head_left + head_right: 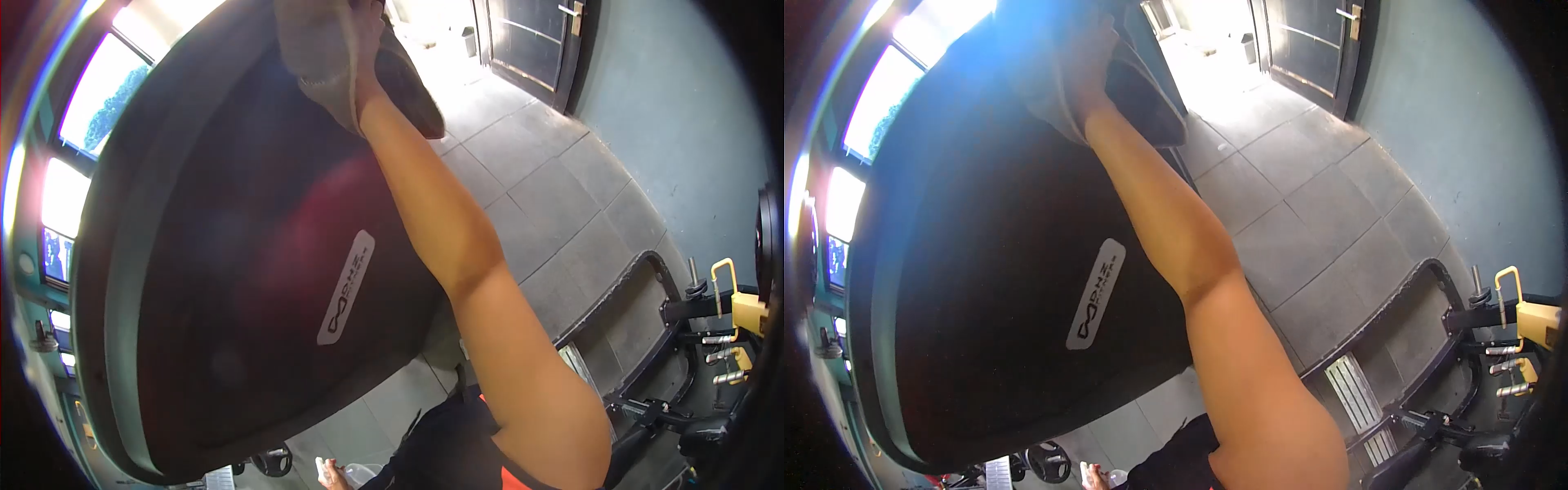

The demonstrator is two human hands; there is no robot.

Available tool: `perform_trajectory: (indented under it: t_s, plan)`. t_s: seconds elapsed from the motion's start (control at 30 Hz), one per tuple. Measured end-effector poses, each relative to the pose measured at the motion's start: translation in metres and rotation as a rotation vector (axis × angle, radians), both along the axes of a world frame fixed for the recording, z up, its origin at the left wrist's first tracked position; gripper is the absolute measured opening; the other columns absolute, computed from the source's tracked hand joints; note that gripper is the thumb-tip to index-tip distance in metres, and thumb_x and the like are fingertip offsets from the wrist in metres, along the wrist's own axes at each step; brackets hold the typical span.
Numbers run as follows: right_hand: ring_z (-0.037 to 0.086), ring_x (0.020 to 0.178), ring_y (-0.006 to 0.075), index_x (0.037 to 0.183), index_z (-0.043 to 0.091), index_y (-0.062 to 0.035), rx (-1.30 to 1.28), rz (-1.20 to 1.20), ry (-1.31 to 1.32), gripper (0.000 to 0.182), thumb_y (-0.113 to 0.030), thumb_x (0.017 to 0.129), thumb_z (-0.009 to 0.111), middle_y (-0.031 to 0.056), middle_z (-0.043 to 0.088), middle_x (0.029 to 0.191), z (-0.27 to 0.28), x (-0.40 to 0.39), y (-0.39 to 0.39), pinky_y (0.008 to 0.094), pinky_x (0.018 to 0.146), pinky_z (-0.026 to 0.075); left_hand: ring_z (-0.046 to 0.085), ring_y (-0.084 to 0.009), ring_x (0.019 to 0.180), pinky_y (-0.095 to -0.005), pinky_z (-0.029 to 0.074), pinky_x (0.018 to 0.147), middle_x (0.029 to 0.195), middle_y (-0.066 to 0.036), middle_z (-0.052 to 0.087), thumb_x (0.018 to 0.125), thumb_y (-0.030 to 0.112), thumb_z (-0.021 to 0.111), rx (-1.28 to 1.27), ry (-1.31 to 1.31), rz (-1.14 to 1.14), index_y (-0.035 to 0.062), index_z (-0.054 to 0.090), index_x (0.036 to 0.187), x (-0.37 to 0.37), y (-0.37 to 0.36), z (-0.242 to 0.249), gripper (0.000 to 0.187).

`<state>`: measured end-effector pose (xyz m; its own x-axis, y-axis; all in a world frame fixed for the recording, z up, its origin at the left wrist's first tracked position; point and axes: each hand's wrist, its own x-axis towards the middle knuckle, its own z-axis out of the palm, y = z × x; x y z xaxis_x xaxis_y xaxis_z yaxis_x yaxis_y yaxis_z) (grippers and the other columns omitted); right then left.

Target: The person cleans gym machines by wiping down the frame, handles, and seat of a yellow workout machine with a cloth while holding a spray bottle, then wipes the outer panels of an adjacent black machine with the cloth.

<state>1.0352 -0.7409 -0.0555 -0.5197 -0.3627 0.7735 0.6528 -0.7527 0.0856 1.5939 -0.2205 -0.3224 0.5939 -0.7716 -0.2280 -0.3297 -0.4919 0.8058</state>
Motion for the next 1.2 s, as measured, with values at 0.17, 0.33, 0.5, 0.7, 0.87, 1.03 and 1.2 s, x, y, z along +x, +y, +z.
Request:
perform_trajectory:
  t_s: [0.17, 0.33, 0.5, 0.7, 0.87, 1.03, 1.2]
  plan:
    - [0.051, 0.106, 0.0368, 0.115, 0.058, -0.0017, 0.911, -1.395, 0.259, 0.034, -0.026, 0.091, 0.058, 0.0190, 0.057, 0.111, -0.087, -0.037, 0.014, 0.0466, 0.094, 0.039, 0.058, -0.0172, 0.066, -0.0324, 0.048, 0.060, 0.077, -0.008, 0.063, 0.094, 0.020, 0.060, 0.011, 0.043, 0.110, 0.0014, 0.065, 0.095, -0.007, -0.011, -0.011, 0.020]
    - [0.052, 0.105, 0.0361, 0.115, 0.059, -0.0020, 1.179, -1.173, 0.388, 0.035, -0.026, 0.090, 0.059, 0.0184, 0.057, 0.109, -0.157, -0.034, 0.043, 0.0460, 0.092, 0.040, 0.059, -0.0152, 0.068, -0.0312, 0.049, 0.060, 0.080, -0.007, 0.064, 0.092, 0.021, 0.063, -0.007, 0.079, 0.165, 0.0011, 0.066, 0.094, -0.014, -0.013, -0.020, 0.020]
    - [0.053, 0.103, 0.0355, 0.115, 0.059, -0.0024, 0.934, -1.351, 0.535, 0.035, -0.027, 0.089, 0.059, 0.0177, 0.058, 0.108, -0.069, -0.035, 0.026, 0.0455, 0.091, 0.041, 0.060, -0.0129, 0.071, -0.0303, 0.050, 0.060, 0.084, -0.005, 0.065, 0.091, 0.023, 0.066, -0.020, 0.105, 0.159, 0.0017, 0.066, 0.096, -0.004, -0.010, -0.026, 0.021]
    - [0.055, 0.101, 0.0347, 0.114, 0.059, -0.0028, 0.984, -1.478, 0.661, 0.036, -0.028, 0.089, 0.060, 0.0170, 0.059, 0.106, -0.030, -0.070, 0.023, 0.0449, 0.089, 0.043, 0.059, -0.0106, 0.073, -0.0305, 0.050, 0.061, 0.084, -0.001, 0.065, 0.090, 0.024, 0.067, -0.131, 0.093, 0.177, 0.0060, 0.066, 0.100, -0.004, -0.014, -0.007, 0.021]
    - [0.056, 0.100, 0.0340, 0.114, 0.059, -0.0032, 1.017, -1.630, 0.645, 0.037, -0.029, 0.088, 0.061, 0.0164, 0.059, 0.104, -0.032, -0.017, 0.046, 0.0444, 0.087, 0.044, 0.060, -0.0103, 0.081, -0.0294, 0.053, 0.065, 0.093, -0.002, 0.064, 0.091, 0.019, 0.065, -0.135, 0.239, 0.163, 0.0045, 0.057, 0.129, 0.025, -0.009, -0.015, 0.042]
    - [0.057, 0.098, 0.0333, 0.114, 0.059, -0.0035, 0.778, -1.541, 0.765, 0.037, -0.029, 0.088, 0.062, 0.0157, 0.060, 0.103, -0.048, 0.184, 0.146, 0.0438, 0.086, 0.045, 0.061, -0.0107, 0.078, -0.0279, 0.053, 0.064, 0.090, -0.005, 0.065, 0.091, 0.017, 0.063, -0.094, 0.240, -0.008, 0.0006, 0.053, 0.133, 0.059, -0.046, -0.019, 0.046]
    - [0.058, 0.097, 0.0327, 0.114, 0.059, -0.0039, 0.604, -1.313, 1.184, 0.038, -0.030, 0.087, 0.062, 0.0151, 0.061, 0.102, -0.140, 0.337, 0.274, 0.0433, 0.084, 0.046, 0.059, -0.0100, 0.070, -0.0267, 0.052, 0.064, 0.088, -0.006, 0.065, 0.093, 0.017, 0.059, -0.193, 0.181, -0.325, -0.0029, 0.057, 0.125, 0.123, -0.081, -0.019, 0.038]
